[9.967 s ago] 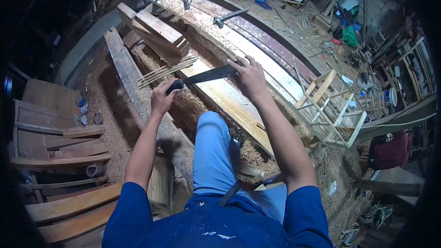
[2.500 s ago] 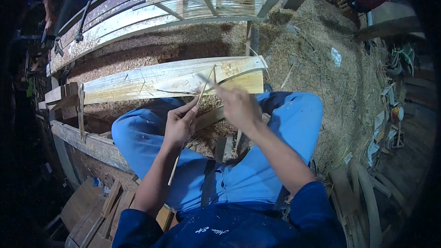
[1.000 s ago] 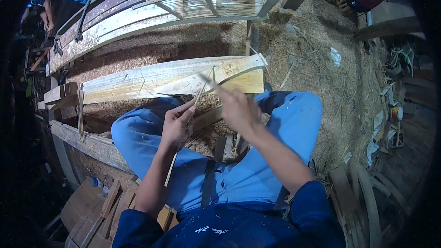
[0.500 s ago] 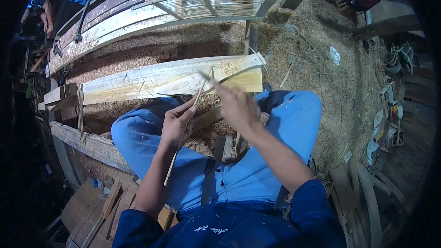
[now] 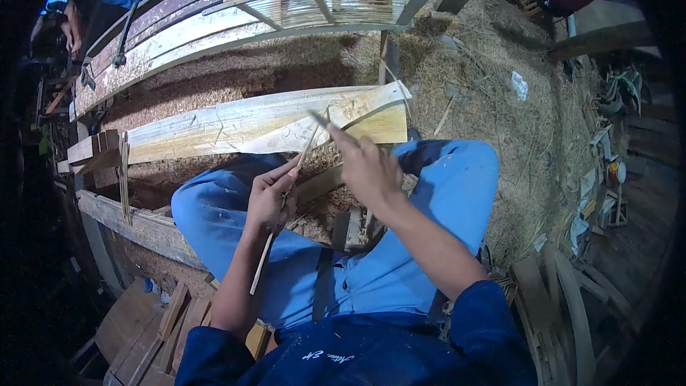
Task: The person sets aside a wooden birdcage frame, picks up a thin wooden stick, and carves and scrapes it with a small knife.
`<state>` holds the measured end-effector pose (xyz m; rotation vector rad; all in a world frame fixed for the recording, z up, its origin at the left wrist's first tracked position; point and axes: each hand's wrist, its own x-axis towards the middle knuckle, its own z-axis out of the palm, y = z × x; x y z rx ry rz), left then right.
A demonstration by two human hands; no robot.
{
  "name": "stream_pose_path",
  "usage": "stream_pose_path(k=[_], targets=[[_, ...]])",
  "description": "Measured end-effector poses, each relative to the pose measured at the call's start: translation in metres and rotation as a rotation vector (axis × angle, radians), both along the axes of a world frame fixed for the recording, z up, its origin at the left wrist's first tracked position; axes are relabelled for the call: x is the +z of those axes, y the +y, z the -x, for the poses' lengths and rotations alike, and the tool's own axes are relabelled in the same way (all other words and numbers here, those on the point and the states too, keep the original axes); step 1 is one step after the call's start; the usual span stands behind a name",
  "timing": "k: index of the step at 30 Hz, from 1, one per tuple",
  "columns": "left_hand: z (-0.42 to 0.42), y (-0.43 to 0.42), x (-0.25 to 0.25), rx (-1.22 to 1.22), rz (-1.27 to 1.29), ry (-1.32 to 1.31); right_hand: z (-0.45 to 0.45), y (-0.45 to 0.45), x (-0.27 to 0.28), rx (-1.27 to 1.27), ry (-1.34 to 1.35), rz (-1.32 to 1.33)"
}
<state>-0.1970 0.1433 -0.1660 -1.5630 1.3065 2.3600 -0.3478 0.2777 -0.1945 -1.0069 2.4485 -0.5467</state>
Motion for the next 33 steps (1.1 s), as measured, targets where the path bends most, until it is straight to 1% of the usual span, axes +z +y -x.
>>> stream_pose_path(k=[1,3,5,6,8,10,12,13,15,16,17,18,19,21,23,25,26,27,29,30,31,32,33], targets=[[-0.001,0.000,0.000,0.000,-0.001,0.011,-0.006,0.002,0.003,0.046,0.004,-0.004],[-0.004,-0.001,-0.001,-0.008,-0.004,0.024,-0.004,0.004,-0.004,0.040,0.005,0.007],[-0.009,-0.003,-0.002,-0.012,-0.006,0.031,0.009,0.005,-0.019,-0.048,0.086,0.067],[-0.009,-0.005,-0.002,-0.017,-0.009,0.028,0.007,0.004,-0.015,-0.030,0.074,-0.024],[-0.011,-0.006,-0.001,-0.026,-0.016,0.026,0.007,0.005,-0.019,-0.049,0.069,0.008],[-0.012,-0.008,0.001,-0.048,0.013,0.098,0.010,0.003,-0.020,-0.067,0.073,0.048],[-0.014,-0.014,0.015,-0.074,-0.019,0.144,0.009,0.001,-0.020,-0.111,-0.088,0.082],[-0.015,-0.019,0.021,-0.104,-0.055,0.187,0.009,0.000,-0.019,-0.108,-0.090,0.084],[-0.027,-0.030,0.008,-0.155,-0.109,0.234,0.015,0.000,-0.018,-0.228,-0.349,0.129],[-0.026,-0.030,0.012,-0.117,-0.135,0.271,0.018,0.003,-0.033,-0.226,-0.347,0.130],[-0.025,-0.030,0.016,-0.079,-0.160,0.308,0.020,0.010,-0.061,-0.205,-0.386,0.291],[-0.025,-0.034,0.016,-0.097,-0.199,0.371,0.023,0.008,-0.061,-0.182,-0.425,0.453],[-0.024,-0.032,0.017,-0.095,-0.196,0.372,0.024,0.012,-0.060,-0.179,-0.425,0.455],[-0.021,-0.029,0.022,-0.156,-0.055,0.375,0.025,0.019,-0.045,-0.434,-0.936,0.443],[-0.022,-0.031,0.017,-0.203,-0.068,0.376,0.019,0.023,-0.022,-0.427,-0.946,0.418],[-0.013,-0.030,0.023,-0.281,0.029,0.580,0.007,0.026,-0.010,-0.449,-1.000,0.469],[-0.013,-0.028,0.033,-0.384,0.198,0.419,0.001,0.030,-0.017,-0.408,-1.045,0.503],[-0.012,-0.028,0.030,-0.386,0.201,0.417,-0.005,0.031,-0.013,-0.407,-1.047,0.507],[-0.011,-0.029,0.022,-0.361,0.437,0.478,-0.017,0.026,-0.006,-0.331,-1.029,0.549],[-0.006,-0.028,0.025,-0.340,0.505,0.339,-0.019,0.026,-0.007,-0.319,-0.985,0.464],[-0.006,-0.026,0.021,-0.344,0.502,0.335,-0.022,0.026,-0.013,-0.324,-0.989,0.463],[-0.007,-0.025,0.014,-0.335,0.616,0.292,-0.025,0.026,-0.024,-0.225,-0.817,0.506],[-0.002,-0.024,0.015,-0.323,0.732,0.249,-0.027,0.026,-0.021,-0.212,-0.779,0.482]])
